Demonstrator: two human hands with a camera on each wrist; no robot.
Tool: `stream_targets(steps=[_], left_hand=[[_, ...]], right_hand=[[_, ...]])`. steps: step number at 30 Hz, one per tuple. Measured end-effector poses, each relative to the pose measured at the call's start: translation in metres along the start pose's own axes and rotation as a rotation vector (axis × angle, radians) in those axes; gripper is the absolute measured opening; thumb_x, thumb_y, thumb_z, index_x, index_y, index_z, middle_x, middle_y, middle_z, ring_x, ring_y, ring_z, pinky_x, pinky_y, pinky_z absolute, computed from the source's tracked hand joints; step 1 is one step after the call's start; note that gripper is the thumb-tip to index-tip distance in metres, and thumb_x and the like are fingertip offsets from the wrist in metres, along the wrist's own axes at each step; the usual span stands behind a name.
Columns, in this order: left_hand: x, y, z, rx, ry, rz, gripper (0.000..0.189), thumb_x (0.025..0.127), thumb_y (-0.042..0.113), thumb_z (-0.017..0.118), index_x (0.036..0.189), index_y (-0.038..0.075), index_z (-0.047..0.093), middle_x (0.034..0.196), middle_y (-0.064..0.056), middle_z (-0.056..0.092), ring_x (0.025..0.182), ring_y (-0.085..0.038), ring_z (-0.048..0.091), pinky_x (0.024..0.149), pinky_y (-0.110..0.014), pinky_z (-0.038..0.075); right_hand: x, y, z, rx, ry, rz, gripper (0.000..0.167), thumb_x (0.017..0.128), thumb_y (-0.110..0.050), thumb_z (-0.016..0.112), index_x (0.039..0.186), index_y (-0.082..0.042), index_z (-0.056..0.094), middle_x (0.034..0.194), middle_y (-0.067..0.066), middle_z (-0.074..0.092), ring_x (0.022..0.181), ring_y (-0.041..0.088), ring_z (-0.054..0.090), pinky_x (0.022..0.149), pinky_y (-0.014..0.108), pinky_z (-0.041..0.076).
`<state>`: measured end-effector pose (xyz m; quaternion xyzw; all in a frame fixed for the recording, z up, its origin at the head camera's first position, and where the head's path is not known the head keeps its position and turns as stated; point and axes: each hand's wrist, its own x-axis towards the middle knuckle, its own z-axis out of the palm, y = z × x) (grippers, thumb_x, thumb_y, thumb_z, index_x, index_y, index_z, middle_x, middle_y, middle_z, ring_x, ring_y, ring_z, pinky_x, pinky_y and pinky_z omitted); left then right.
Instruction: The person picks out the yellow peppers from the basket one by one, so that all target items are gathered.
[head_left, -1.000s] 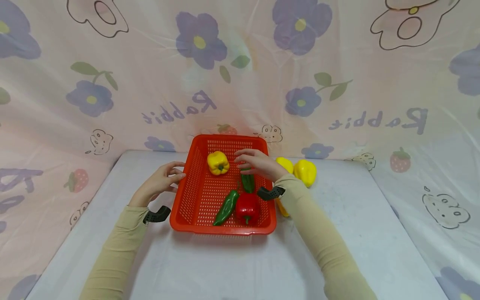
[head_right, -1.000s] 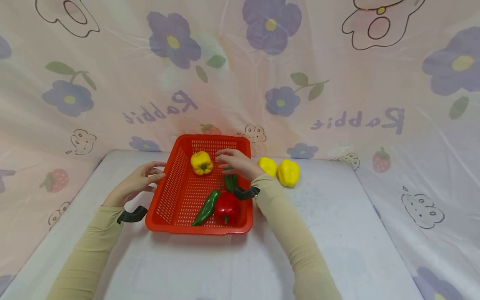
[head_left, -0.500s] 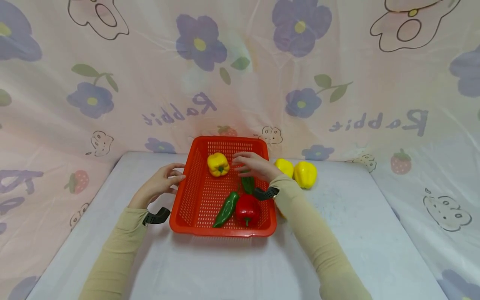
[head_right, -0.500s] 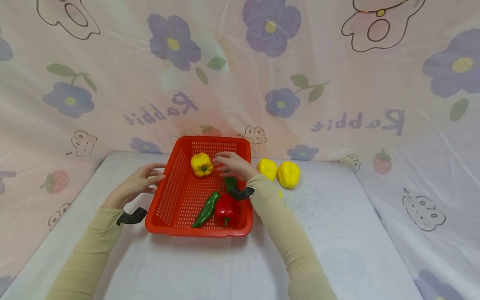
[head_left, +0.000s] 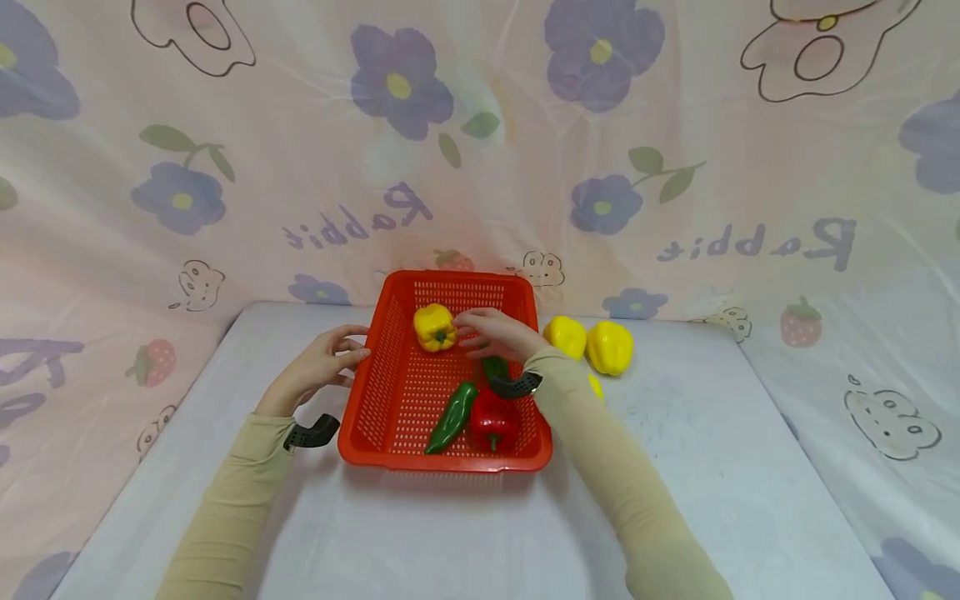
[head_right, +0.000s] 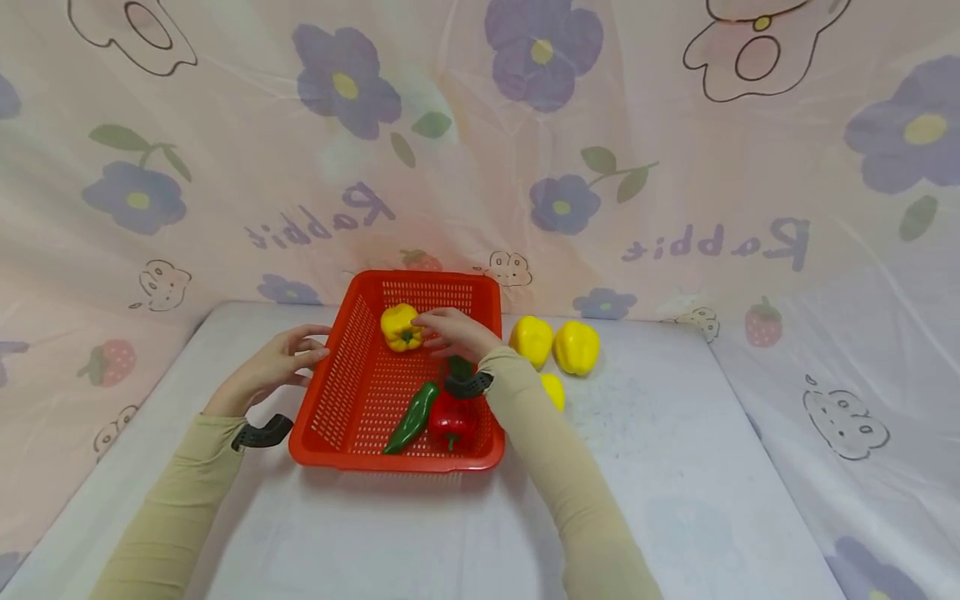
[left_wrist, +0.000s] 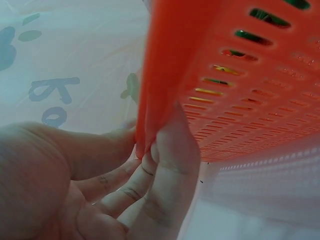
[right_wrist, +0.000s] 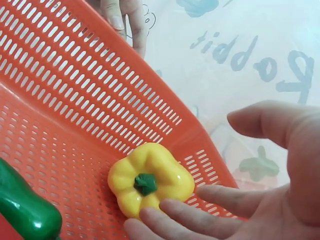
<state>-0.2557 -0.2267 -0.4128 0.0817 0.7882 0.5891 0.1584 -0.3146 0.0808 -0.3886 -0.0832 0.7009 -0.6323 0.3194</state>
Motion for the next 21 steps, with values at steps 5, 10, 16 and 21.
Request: stream_targets(steps=[5, 10, 16, 21], left_hand=[[0.001, -0.001, -0.001, -0.004, -0.005, -0.001, 0.053, 0.099, 0.014, 0.054, 0.145, 0.003, 0.031, 0.112, -0.025, 0.052, 0.089, -0.031, 0.061, 0.068, -0.040, 0.058], [0.001, 0.000, -0.001, -0.006, -0.006, -0.001, 0.053, 0.099, 0.015, 0.054, 0.145, 0.004, 0.031, 0.114, -0.025, 0.052, 0.088, -0.029, 0.062, 0.069, -0.040, 0.058], [0.000, 0.001, -0.001, -0.006, -0.009, 0.001, 0.052, 0.099, 0.014, 0.054, 0.145, 0.003, 0.031, 0.112, -0.025, 0.051, 0.089, -0.031, 0.061, 0.068, -0.041, 0.058], [0.000, 0.000, 0.000, -0.001, 0.000, 0.007, 0.051, 0.099, 0.014, 0.054, 0.144, 0.003, 0.032, 0.111, -0.024, 0.052, 0.088, -0.031, 0.061, 0.068, -0.042, 0.058]], right_hand=[[0.006, 0.002, 0.000, 0.015, 0.011, 0.024, 0.042, 0.102, -0.023, 0.049, 0.138, -0.002, 0.041, 0.142, 0.024, 0.039, 0.128, 0.043, 0.040, 0.104, 0.053, 0.036], [0.007, 0.003, -0.002, 0.005, 0.013, 0.045, 0.043, 0.102, -0.028, 0.048, 0.138, -0.005, 0.042, 0.141, 0.025, 0.039, 0.127, 0.043, 0.041, 0.103, 0.053, 0.037], [0.009, 0.003, -0.002, 0.004, 0.000, 0.068, 0.048, 0.101, -0.033, 0.048, 0.141, -0.008, 0.040, 0.141, 0.024, 0.039, 0.127, 0.043, 0.042, 0.103, 0.052, 0.037], [0.012, 0.005, -0.004, 0.001, 0.002, 0.080, 0.050, 0.101, -0.033, 0.048, 0.143, -0.008, 0.038, 0.141, 0.025, 0.038, 0.127, 0.043, 0.041, 0.103, 0.052, 0.037]])
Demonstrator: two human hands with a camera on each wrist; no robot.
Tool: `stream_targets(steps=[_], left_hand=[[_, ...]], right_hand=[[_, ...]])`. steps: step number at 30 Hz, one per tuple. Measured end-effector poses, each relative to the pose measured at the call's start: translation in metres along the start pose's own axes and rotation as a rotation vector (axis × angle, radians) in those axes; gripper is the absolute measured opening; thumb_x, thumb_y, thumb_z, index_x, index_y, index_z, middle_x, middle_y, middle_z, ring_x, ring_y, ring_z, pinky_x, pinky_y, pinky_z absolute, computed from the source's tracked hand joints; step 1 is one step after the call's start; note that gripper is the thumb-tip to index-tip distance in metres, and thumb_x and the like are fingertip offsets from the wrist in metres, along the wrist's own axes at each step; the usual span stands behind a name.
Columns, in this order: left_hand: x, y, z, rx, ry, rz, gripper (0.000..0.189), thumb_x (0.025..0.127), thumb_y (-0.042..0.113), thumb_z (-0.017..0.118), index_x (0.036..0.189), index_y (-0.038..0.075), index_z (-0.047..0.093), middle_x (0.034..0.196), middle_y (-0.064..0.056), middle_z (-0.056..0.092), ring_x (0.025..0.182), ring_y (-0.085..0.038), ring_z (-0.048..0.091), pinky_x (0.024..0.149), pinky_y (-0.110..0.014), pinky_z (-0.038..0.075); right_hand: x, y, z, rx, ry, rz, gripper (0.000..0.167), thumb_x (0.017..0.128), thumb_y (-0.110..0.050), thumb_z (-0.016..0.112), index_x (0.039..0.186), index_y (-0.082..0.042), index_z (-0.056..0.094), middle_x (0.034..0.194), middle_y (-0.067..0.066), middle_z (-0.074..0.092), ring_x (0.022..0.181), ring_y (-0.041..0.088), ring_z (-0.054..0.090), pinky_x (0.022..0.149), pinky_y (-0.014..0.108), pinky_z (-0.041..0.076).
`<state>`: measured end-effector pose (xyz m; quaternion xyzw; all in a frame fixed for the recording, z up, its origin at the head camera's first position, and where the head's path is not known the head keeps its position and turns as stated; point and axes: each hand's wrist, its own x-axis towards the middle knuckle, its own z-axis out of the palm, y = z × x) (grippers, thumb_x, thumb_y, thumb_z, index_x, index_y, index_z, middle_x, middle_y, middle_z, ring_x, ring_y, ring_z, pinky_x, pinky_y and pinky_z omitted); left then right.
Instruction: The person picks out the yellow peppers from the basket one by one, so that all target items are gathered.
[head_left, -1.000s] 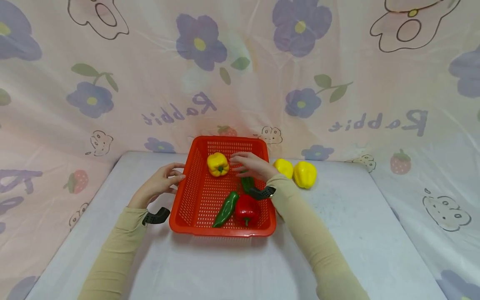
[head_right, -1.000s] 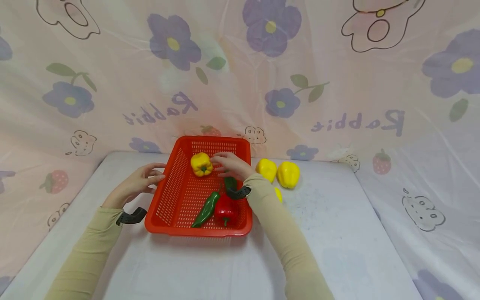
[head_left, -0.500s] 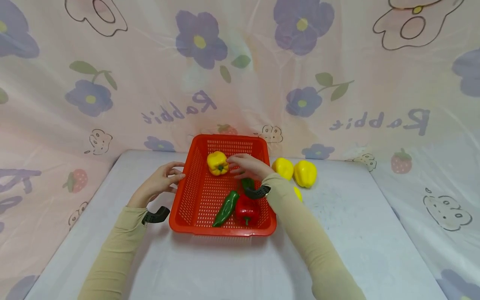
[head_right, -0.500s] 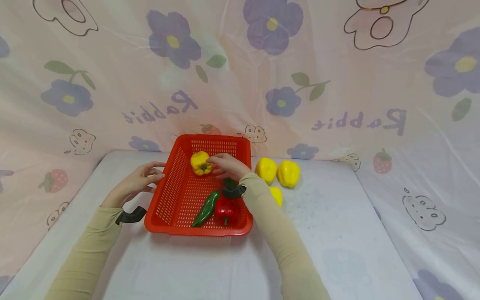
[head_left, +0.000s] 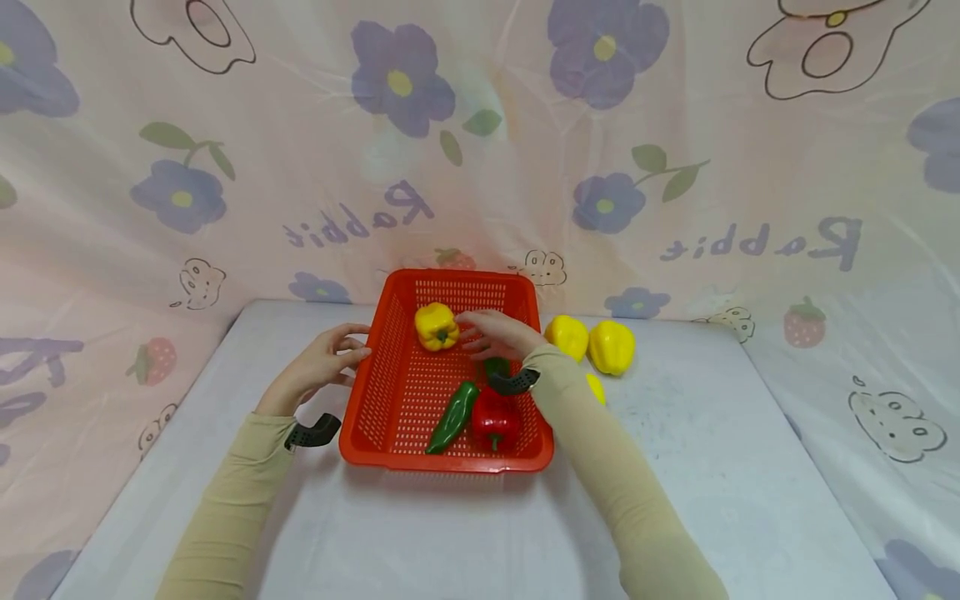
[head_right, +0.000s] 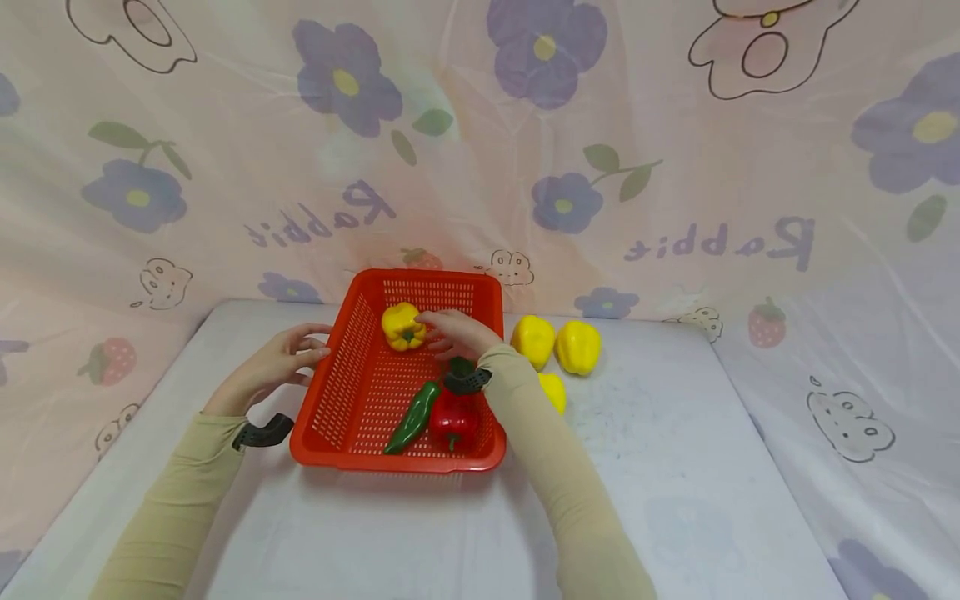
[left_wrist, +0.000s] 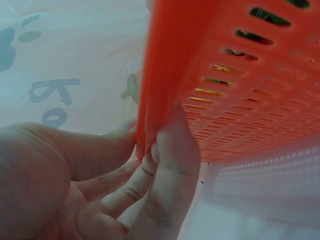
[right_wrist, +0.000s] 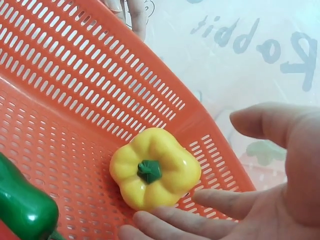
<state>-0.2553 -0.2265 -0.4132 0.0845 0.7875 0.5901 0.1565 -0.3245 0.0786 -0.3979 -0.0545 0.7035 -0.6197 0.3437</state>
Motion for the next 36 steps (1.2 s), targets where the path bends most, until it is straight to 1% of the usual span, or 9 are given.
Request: stream_targets(steps=[6, 17, 23, 27, 30, 34, 36], left_hand=[[0.000, 0.001, 0.000, 0.019, 0.004, -0.001, 0.051, 0.099, 0.013, 0.054, 0.144, 0.003, 0.032, 0.110, -0.024, 0.052, 0.086, -0.028, 0.061, 0.069, -0.042, 0.058], [-0.001, 0.002, 0.000, 0.027, 0.003, -0.004, 0.053, 0.099, 0.015, 0.054, 0.145, 0.003, 0.030, 0.116, -0.026, 0.051, 0.088, -0.029, 0.061, 0.069, -0.041, 0.058], [0.000, 0.002, 0.000, 0.026, 0.003, -0.003, 0.053, 0.099, 0.015, 0.055, 0.145, 0.003, 0.031, 0.113, -0.025, 0.051, 0.088, -0.027, 0.061, 0.069, -0.042, 0.058], [0.000, 0.002, 0.000, 0.016, -0.008, 0.009, 0.053, 0.099, 0.014, 0.054, 0.144, 0.001, 0.030, 0.111, -0.025, 0.051, 0.086, -0.029, 0.061, 0.069, -0.042, 0.058], [0.000, 0.002, 0.000, 0.020, -0.006, 0.005, 0.052, 0.099, 0.014, 0.055, 0.144, 0.001, 0.031, 0.111, -0.024, 0.052, 0.086, -0.029, 0.061, 0.069, -0.042, 0.058], [0.000, 0.003, -0.001, 0.028, -0.004, -0.006, 0.052, 0.098, 0.015, 0.055, 0.143, 0.002, 0.032, 0.111, -0.024, 0.052, 0.086, -0.027, 0.062, 0.069, -0.041, 0.058], [0.000, 0.004, -0.002, 0.027, -0.005, 0.001, 0.052, 0.099, 0.015, 0.055, 0.144, 0.002, 0.032, 0.111, -0.024, 0.052, 0.086, -0.027, 0.062, 0.069, -0.041, 0.058]], right_hand=[[0.001, 0.002, -0.002, 0.002, 0.002, 0.006, 0.050, 0.101, -0.032, 0.048, 0.144, -0.008, 0.039, 0.142, 0.026, 0.035, 0.129, 0.044, 0.038, 0.103, 0.052, 0.038], [0.004, 0.000, -0.002, -0.013, 0.022, 0.025, 0.050, 0.100, -0.033, 0.049, 0.143, -0.009, 0.040, 0.142, 0.027, 0.036, 0.128, 0.043, 0.040, 0.102, 0.051, 0.040], [0.008, 0.000, -0.002, -0.014, 0.037, 0.031, 0.050, 0.100, -0.032, 0.050, 0.143, -0.008, 0.040, 0.141, 0.025, 0.037, 0.128, 0.042, 0.040, 0.102, 0.050, 0.040], [0.009, -0.001, -0.001, -0.029, 0.046, 0.035, 0.050, 0.100, -0.033, 0.050, 0.143, -0.008, 0.041, 0.140, 0.025, 0.039, 0.127, 0.041, 0.042, 0.101, 0.049, 0.042], [0.010, -0.002, -0.001, -0.034, 0.044, 0.038, 0.051, 0.100, -0.034, 0.050, 0.143, -0.008, 0.041, 0.139, 0.024, 0.041, 0.127, 0.041, 0.042, 0.101, 0.048, 0.042], [0.014, -0.004, 0.000, -0.021, 0.043, 0.048, 0.053, 0.099, -0.034, 0.050, 0.144, -0.008, 0.038, 0.138, 0.024, 0.041, 0.126, 0.040, 0.043, 0.102, 0.048, 0.041], [0.015, -0.006, 0.001, -0.015, 0.049, 0.044, 0.054, 0.099, -0.034, 0.050, 0.145, -0.007, 0.037, 0.139, 0.025, 0.040, 0.126, 0.041, 0.043, 0.102, 0.049, 0.040]])
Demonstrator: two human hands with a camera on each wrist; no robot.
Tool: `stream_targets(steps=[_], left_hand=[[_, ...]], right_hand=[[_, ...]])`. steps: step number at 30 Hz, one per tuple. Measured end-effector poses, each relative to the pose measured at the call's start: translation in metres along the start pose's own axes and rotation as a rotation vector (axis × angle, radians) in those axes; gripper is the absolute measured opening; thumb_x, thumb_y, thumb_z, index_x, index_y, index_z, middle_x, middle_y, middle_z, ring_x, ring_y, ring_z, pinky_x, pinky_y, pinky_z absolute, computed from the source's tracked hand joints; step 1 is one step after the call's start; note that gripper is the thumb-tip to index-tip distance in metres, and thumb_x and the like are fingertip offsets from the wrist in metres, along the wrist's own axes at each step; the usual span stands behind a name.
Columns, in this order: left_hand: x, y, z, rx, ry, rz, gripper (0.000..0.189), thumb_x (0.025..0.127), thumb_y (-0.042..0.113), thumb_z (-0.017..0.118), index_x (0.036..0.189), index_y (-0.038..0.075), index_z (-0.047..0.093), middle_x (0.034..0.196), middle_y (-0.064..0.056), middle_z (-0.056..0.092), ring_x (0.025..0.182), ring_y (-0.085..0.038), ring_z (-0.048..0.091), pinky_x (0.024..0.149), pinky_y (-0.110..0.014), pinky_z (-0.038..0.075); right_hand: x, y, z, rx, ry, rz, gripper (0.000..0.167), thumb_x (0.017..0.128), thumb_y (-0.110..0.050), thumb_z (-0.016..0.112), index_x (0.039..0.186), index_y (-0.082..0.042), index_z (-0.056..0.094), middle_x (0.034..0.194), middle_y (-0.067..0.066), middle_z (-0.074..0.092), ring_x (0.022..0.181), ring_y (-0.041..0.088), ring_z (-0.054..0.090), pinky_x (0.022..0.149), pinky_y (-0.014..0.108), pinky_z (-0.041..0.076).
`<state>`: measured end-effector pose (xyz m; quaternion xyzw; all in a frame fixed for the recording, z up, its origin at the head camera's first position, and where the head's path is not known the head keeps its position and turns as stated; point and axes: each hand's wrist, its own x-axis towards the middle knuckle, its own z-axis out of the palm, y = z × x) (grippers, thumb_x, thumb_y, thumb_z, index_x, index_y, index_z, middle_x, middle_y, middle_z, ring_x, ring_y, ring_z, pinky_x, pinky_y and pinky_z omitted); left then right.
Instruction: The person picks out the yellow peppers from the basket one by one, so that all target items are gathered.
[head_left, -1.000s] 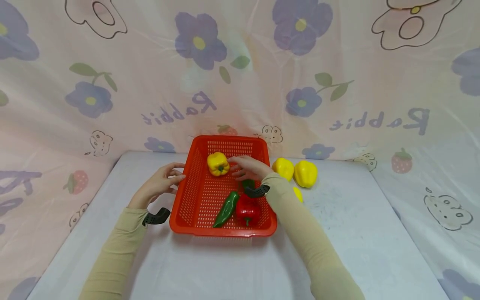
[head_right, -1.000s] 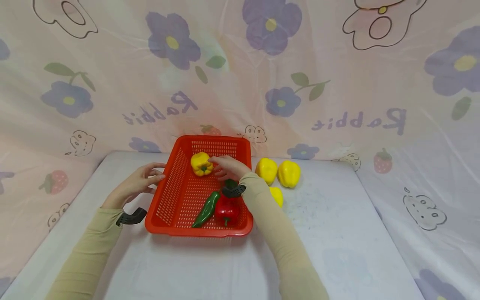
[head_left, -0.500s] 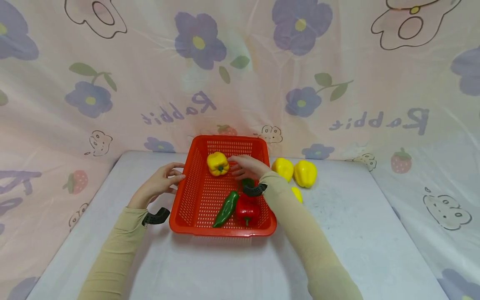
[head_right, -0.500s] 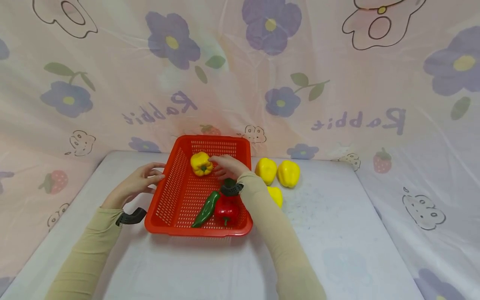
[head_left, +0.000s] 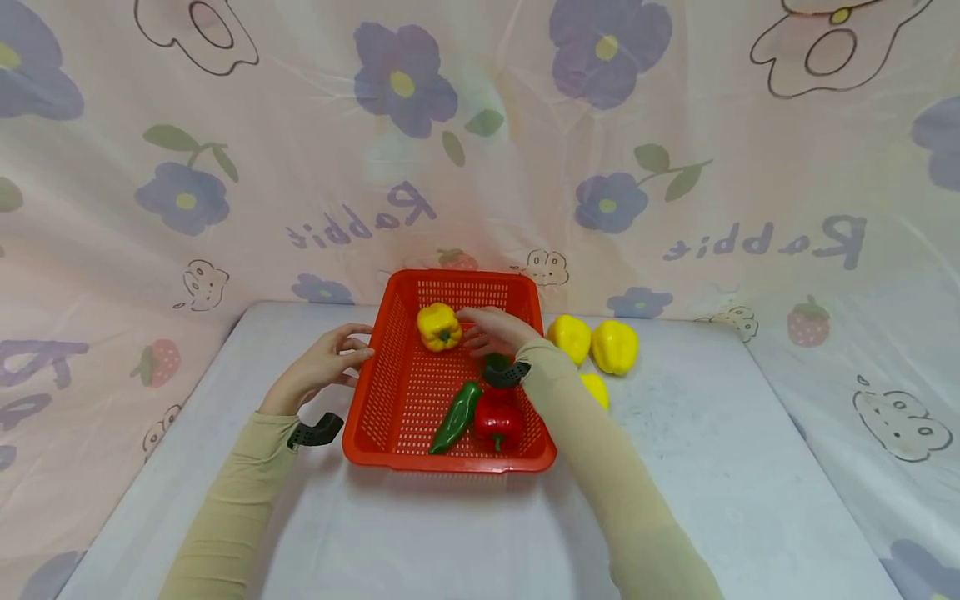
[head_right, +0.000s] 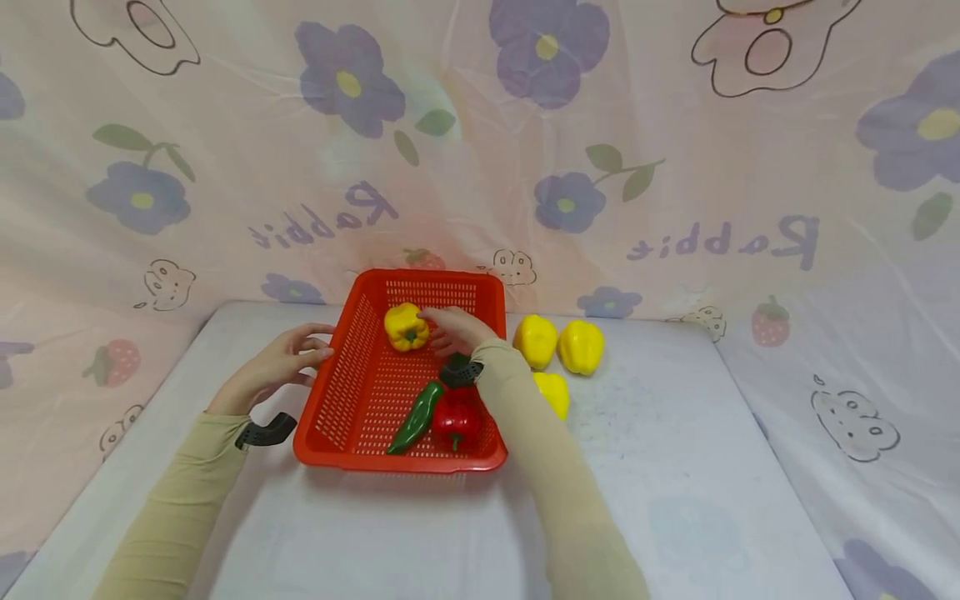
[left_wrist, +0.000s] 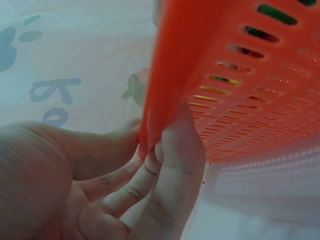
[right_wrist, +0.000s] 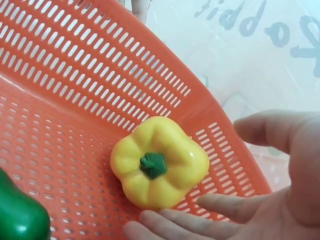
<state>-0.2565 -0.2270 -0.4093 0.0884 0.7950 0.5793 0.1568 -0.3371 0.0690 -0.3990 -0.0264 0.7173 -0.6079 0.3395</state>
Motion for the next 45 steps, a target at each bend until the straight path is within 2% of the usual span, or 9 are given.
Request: stream_targets(steps=[18, 26, 38, 45], left_hand=[[0.004, 0.002, 0.000, -0.021, 0.006, 0.016, 0.048, 0.099, 0.012, 0.054, 0.142, 0.003, 0.034, 0.110, -0.023, 0.052, 0.084, -0.026, 0.062, 0.068, -0.043, 0.058], [0.000, 0.000, -0.001, -0.010, 0.003, -0.006, 0.051, 0.099, 0.014, 0.054, 0.144, 0.002, 0.031, 0.113, -0.025, 0.052, 0.083, -0.025, 0.062, 0.069, -0.042, 0.058], [0.002, -0.003, 0.001, -0.028, -0.003, -0.002, 0.051, 0.099, 0.013, 0.054, 0.143, 0.002, 0.031, 0.113, -0.025, 0.051, 0.085, -0.026, 0.061, 0.070, -0.042, 0.058], [0.000, -0.001, 0.000, -0.021, -0.004, -0.004, 0.052, 0.099, 0.013, 0.054, 0.144, 0.001, 0.030, 0.111, -0.025, 0.052, 0.084, -0.026, 0.060, 0.069, -0.042, 0.058]], right_hand=[[0.006, -0.002, -0.002, 0.051, 0.024, 0.007, 0.053, 0.100, -0.034, 0.049, 0.143, -0.006, 0.038, 0.135, 0.025, 0.042, 0.125, 0.042, 0.043, 0.101, 0.051, 0.040], [0.011, 0.001, 0.001, 0.001, 0.023, 0.052, 0.055, 0.100, -0.037, 0.047, 0.146, -0.008, 0.035, 0.139, 0.027, 0.038, 0.124, 0.042, 0.044, 0.101, 0.050, 0.041], [0.015, 0.004, 0.003, -0.030, 0.029, 0.075, 0.061, 0.098, -0.039, 0.049, 0.147, -0.009, 0.031, 0.141, 0.029, 0.036, 0.123, 0.044, 0.045, 0.101, 0.051, 0.040], [0.020, 0.005, 0.007, -0.037, 0.034, 0.077, 0.058, 0.098, -0.038, 0.051, 0.145, -0.008, 0.035, 0.138, 0.028, 0.040, 0.122, 0.044, 0.045, 0.101, 0.051, 0.040]])
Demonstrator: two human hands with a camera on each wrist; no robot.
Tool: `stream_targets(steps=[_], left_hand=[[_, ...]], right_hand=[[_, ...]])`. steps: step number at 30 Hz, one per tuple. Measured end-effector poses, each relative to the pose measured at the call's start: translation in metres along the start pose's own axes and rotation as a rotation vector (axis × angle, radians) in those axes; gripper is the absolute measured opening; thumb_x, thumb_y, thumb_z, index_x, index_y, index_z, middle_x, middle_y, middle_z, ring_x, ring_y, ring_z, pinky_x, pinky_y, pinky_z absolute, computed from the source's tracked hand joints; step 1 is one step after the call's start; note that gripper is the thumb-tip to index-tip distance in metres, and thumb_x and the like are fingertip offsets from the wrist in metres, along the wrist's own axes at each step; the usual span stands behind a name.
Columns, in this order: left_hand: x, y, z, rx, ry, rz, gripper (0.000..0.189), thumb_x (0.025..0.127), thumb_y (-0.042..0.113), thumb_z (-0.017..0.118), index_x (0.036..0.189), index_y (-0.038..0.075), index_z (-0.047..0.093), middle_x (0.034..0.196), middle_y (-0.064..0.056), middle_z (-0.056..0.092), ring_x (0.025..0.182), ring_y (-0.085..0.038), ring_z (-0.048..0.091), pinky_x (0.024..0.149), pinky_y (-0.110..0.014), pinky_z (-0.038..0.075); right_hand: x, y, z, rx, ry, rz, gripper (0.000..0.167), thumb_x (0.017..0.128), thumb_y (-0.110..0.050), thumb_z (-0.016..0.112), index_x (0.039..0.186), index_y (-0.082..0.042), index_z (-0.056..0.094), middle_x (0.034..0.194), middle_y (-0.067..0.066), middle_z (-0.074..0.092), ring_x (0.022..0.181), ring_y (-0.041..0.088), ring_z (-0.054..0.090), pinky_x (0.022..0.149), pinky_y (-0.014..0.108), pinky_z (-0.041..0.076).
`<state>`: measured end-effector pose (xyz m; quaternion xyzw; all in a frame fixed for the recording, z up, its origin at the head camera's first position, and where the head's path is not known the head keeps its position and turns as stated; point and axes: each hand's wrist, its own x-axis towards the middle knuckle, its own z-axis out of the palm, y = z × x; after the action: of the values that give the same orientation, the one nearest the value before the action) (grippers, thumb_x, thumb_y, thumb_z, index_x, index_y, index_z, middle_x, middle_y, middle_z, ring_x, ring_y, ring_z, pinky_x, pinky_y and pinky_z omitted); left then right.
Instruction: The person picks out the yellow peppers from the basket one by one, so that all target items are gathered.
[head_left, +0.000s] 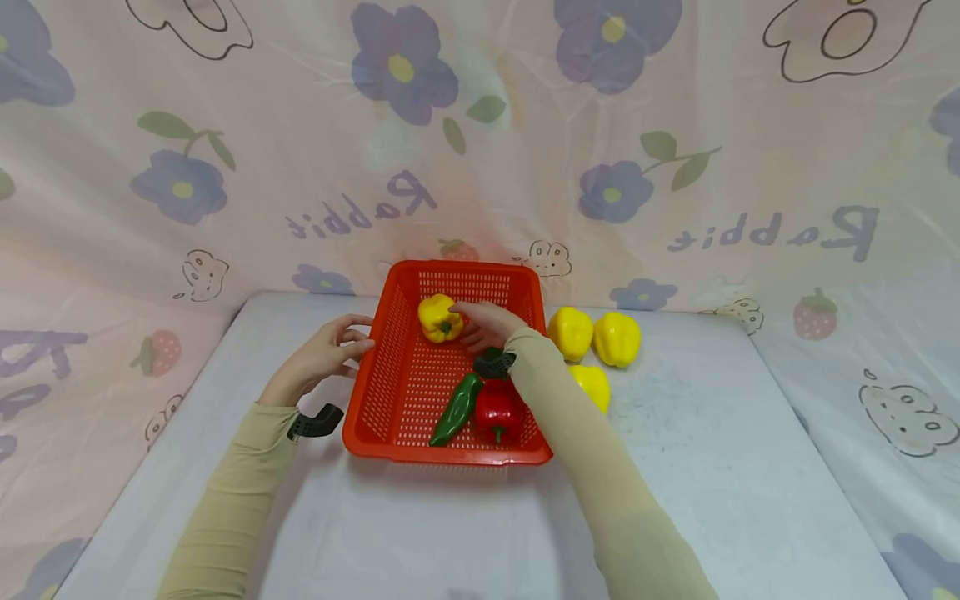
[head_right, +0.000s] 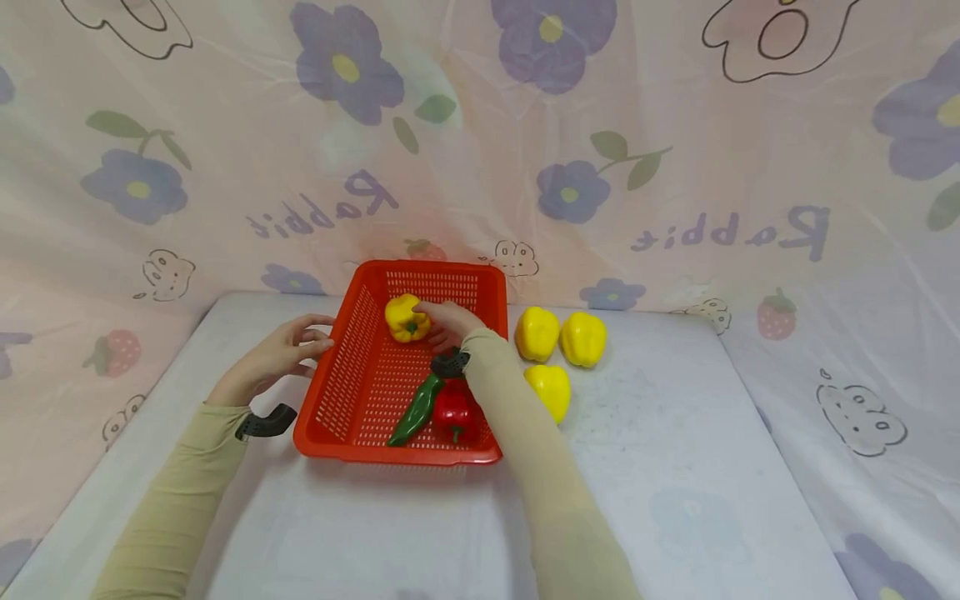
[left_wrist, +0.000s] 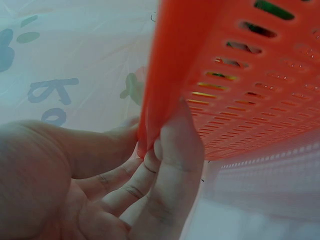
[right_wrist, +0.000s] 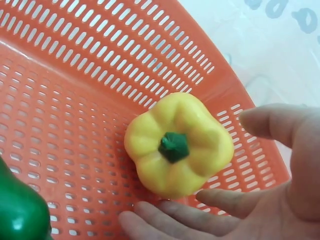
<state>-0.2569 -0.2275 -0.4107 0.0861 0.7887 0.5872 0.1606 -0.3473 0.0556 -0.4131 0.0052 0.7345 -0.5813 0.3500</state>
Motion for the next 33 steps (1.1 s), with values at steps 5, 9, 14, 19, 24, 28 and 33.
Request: stream_targets(steps=[5, 9, 14, 19, 24, 28, 33], left_hand=[[-0.001, 0.001, 0.000, 0.004, -0.001, 0.000, 0.053, 0.099, 0.013, 0.054, 0.144, 0.001, 0.029, 0.112, -0.026, 0.051, 0.084, -0.026, 0.060, 0.069, -0.041, 0.058], [-0.001, 0.001, -0.001, 0.009, -0.001, 0.000, 0.054, 0.099, 0.014, 0.054, 0.145, 0.001, 0.029, 0.113, -0.026, 0.051, 0.084, -0.026, 0.060, 0.068, -0.040, 0.058], [-0.001, 0.001, -0.001, 0.009, -0.002, 0.002, 0.054, 0.099, 0.014, 0.054, 0.145, 0.001, 0.029, 0.112, -0.026, 0.051, 0.084, -0.026, 0.060, 0.069, -0.041, 0.058], [0.000, 0.000, 0.000, 0.003, -0.008, 0.003, 0.053, 0.099, 0.013, 0.054, 0.144, 0.001, 0.029, 0.112, -0.026, 0.051, 0.085, -0.026, 0.060, 0.069, -0.041, 0.058], [0.000, -0.001, 0.000, 0.006, -0.010, 0.007, 0.051, 0.099, 0.014, 0.053, 0.143, 0.001, 0.030, 0.111, -0.025, 0.052, 0.084, -0.026, 0.061, 0.069, -0.042, 0.058], [0.000, -0.001, 0.001, 0.011, -0.006, -0.001, 0.051, 0.099, 0.014, 0.053, 0.143, 0.003, 0.031, 0.111, -0.024, 0.052, 0.084, -0.026, 0.061, 0.069, -0.042, 0.058], [0.000, 0.000, 0.001, 0.010, -0.005, 0.003, 0.051, 0.099, 0.014, 0.053, 0.143, 0.002, 0.030, 0.111, -0.024, 0.052, 0.084, -0.026, 0.061, 0.068, -0.042, 0.058]], right_hand=[[0.000, 0.000, 0.001, 0.005, 0.000, 0.001, 0.060, 0.097, -0.038, 0.052, 0.145, -0.008, 0.034, 0.138, 0.027, 0.039, 0.122, 0.044, 0.045, 0.102, 0.051, 0.039], [0.002, -0.001, 0.002, 0.004, 0.003, 0.002, 0.059, 0.097, -0.039, 0.053, 0.144, -0.008, 0.036, 0.137, 0.026, 0.040, 0.120, 0.043, 0.047, 0.101, 0.051, 0.041], [0.003, -0.002, 0.004, 0.000, 0.018, 0.000, 0.057, 0.096, -0.040, 0.053, 0.143, -0.009, 0.039, 0.136, 0.025, 0.041, 0.119, 0.042, 0.048, 0.098, 0.050, 0.043], [0.005, -0.002, 0.006, 0.014, 0.044, 0.008, 0.059, 0.095, -0.040, 0.055, 0.142, -0.009, 0.039, 0.137, 0.025, 0.041, 0.120, 0.042, 0.047, 0.099, 0.050, 0.043], [0.004, -0.004, 0.011, 0.032, 0.062, 0.010, 0.064, 0.095, -0.041, 0.056, 0.143, -0.006, 0.035, 0.136, 0.023, 0.041, 0.120, 0.042, 0.047, 0.100, 0.050, 0.042], [0.004, -0.004, 0.014, 0.046, 0.067, 0.010, 0.066, 0.094, -0.041, 0.058, 0.144, -0.006, 0.032, 0.137, 0.022, 0.041, 0.122, 0.043, 0.045, 0.101, 0.051, 0.041], [0.003, -0.004, 0.016, 0.028, 0.095, -0.004, 0.064, 0.093, -0.041, 0.058, 0.142, -0.005, 0.036, 0.135, 0.021, 0.044, 0.120, 0.041, 0.047, 0.099, 0.051, 0.042]])
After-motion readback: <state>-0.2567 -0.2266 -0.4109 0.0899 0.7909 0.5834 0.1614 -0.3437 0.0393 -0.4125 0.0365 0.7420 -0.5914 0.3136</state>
